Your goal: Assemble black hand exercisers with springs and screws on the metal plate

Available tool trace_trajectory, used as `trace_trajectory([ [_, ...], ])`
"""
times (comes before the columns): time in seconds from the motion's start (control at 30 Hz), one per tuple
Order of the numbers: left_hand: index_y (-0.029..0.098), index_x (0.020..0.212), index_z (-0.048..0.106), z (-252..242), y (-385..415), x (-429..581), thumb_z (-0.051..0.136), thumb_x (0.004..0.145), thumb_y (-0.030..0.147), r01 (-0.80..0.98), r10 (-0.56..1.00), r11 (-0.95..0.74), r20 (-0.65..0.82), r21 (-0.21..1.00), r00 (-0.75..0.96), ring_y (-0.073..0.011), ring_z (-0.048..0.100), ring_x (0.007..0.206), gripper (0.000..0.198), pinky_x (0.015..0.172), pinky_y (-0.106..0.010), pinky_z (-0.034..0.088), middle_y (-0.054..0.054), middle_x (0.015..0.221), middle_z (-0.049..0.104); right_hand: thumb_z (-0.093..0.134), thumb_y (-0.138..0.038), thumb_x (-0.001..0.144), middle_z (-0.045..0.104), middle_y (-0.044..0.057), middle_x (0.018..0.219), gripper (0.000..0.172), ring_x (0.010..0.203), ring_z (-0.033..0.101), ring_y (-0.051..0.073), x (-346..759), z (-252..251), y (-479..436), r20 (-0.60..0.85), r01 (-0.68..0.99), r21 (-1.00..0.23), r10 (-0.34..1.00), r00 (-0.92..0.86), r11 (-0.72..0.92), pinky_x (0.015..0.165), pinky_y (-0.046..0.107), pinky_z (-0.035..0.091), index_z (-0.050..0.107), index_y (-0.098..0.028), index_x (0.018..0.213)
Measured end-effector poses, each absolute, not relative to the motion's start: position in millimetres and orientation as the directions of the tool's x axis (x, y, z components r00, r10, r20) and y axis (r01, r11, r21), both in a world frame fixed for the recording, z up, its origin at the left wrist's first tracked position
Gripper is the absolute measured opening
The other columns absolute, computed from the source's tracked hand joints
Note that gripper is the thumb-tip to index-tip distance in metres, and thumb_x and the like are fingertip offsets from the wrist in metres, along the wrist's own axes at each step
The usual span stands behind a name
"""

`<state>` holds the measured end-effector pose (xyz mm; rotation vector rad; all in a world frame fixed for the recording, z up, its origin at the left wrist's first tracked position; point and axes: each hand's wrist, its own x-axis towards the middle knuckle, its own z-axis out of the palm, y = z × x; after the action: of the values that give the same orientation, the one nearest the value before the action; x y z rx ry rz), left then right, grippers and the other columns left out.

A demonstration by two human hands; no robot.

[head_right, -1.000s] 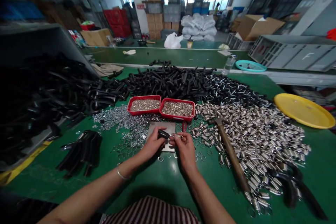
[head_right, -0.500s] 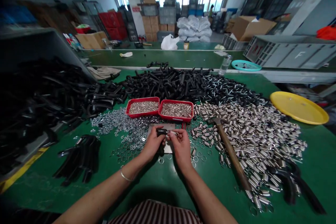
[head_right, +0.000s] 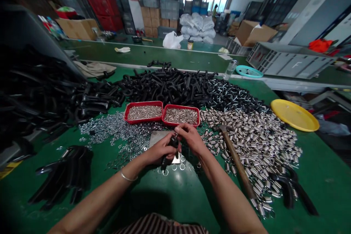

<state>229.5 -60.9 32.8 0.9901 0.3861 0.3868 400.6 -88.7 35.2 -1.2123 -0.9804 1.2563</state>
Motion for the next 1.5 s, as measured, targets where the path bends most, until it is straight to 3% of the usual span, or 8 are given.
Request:
trace_trajectory([
  [0.23, 0.019, 0.095, 0.049, 24, -55, 223, 0.065, 0.087, 0.041, -0.265, 0.646, 0.584, -0.241, 0.767, 0.725, -0.0039, 0.040, 0.044, 0.029, 0.040, -0.016, 0.026, -0.003, 0.080, 0.065, 0.062, -0.046, 0.091, 0.062, 0.001, 0.085, 0.025, 0.075, 0.059, 0.017, 395, 29, -89, 0.041, 0.252, -0.967, 0.997, 0.061, 0.024, 0.069, 0.031, 0.049, 0.063, -0.021, 0.096],
  [0.4, 0.020, 0.095, 0.051, 10, -36, 214, 0.065, 0.088, 0.039, -0.530, 0.923, 0.348, -0.185, 0.773, 0.337, -0.0066, 0.054, 0.058, 0.024, 0.054, -0.019, 0.043, -0.002, 0.090, 0.067, 0.052, -0.031, 0.099, 0.063, 0.007, 0.095, 0.016, 0.094, 0.055, 0.023, 402, 18, -170, 0.055, 0.795, -0.580, 0.983, -0.177, 0.176, 0.085, 0.037, 0.047, 0.064, -0.021, 0.095],
  [0.57, 0.020, 0.099, 0.054, 15, -33, 225, 0.062, 0.091, 0.042, -0.483, 0.890, 0.362, -0.142, 0.798, 0.434, -0.0071, 0.056, 0.060, 0.025, 0.058, -0.020, 0.045, -0.003, 0.092, 0.068, 0.056, -0.022, 0.097, 0.063, 0.008, 0.096, 0.008, 0.091, 0.054, 0.025, 397, 0, -215, -0.063, 0.944, -0.289, 0.981, -0.184, 0.158, 0.079, 0.038, 0.048, 0.063, -0.021, 0.094],
  [0.73, 0.019, 0.097, 0.055, 8, -46, 233, 0.066, 0.086, 0.050, -0.359, 0.888, 0.328, -0.156, 0.874, 0.432, -0.0070, 0.052, 0.057, 0.035, 0.056, -0.019, 0.042, -0.002, 0.084, 0.067, 0.052, -0.024, 0.099, 0.064, 0.007, 0.100, 0.012, 0.096, 0.058, 0.023, 399, 11, -192, 0.048, 0.796, -0.593, 0.993, -0.111, 0.117, 0.084, 0.038, 0.049, 0.061, -0.022, 0.091],
  [0.9, 0.020, 0.094, 0.058, 7, -47, 218, 0.054, 0.092, 0.055, -0.132, 0.938, 0.116, -0.064, 0.985, 0.342, -0.0130, 0.058, 0.070, 0.036, 0.066, -0.024, 0.047, -0.004, 0.090, 0.068, 0.065, -0.037, 0.091, 0.067, 0.003, 0.095, 0.018, 0.082, 0.067, 0.019, 386, 38, -142, -0.037, 0.146, -0.985, 0.949, 0.312, -0.087, 0.079, 0.037, 0.055, 0.062, -0.024, 0.102],
  [1.17, 0.022, 0.097, 0.061, 12, -44, 212, 0.052, 0.096, 0.043, 0.023, 0.932, -0.150, 0.134, 0.988, 0.336, -0.0200, 0.059, 0.095, 0.023, 0.091, -0.031, 0.042, -0.005, 0.096, 0.065, 0.080, -0.029, 0.080, 0.072, 0.006, 0.081, 0.023, 0.065, 0.066, 0.011, 352, 28, -100, -0.403, -0.596, -0.724, 0.914, -0.045, -0.348, 0.065, 0.023, 0.060, 0.070, -0.013, 0.094],
  [1.37, 0.022, 0.094, 0.059, 12, -48, 214, 0.052, 0.096, 0.040, 0.043, 0.943, -0.140, 0.120, 0.989, 0.310, -0.0187, 0.059, 0.091, 0.020, 0.087, -0.029, 0.041, -0.003, 0.094, 0.065, 0.081, -0.032, 0.078, 0.072, 0.004, 0.082, 0.024, 0.064, 0.065, 0.010, 352, 24, -107, -0.381, -0.496, -0.808, 0.924, 0.029, -0.318, 0.064, 0.022, 0.057, 0.067, -0.016, 0.090],
  [1.5, 0.021, 0.094, 0.059, 16, -48, 215, 0.051, 0.097, 0.042, 0.031, 0.936, -0.073, 0.058, 0.997, 0.346, -0.0185, 0.060, 0.089, 0.022, 0.085, -0.029, 0.042, -0.002, 0.091, 0.065, 0.075, -0.038, 0.082, 0.070, 0.003, 0.083, 0.021, 0.073, 0.066, 0.019, 354, 16, -110, 0.038, 0.131, -0.991, 0.971, 0.234, 0.008, 0.072, 0.034, 0.055, 0.066, -0.022, 0.093],
])
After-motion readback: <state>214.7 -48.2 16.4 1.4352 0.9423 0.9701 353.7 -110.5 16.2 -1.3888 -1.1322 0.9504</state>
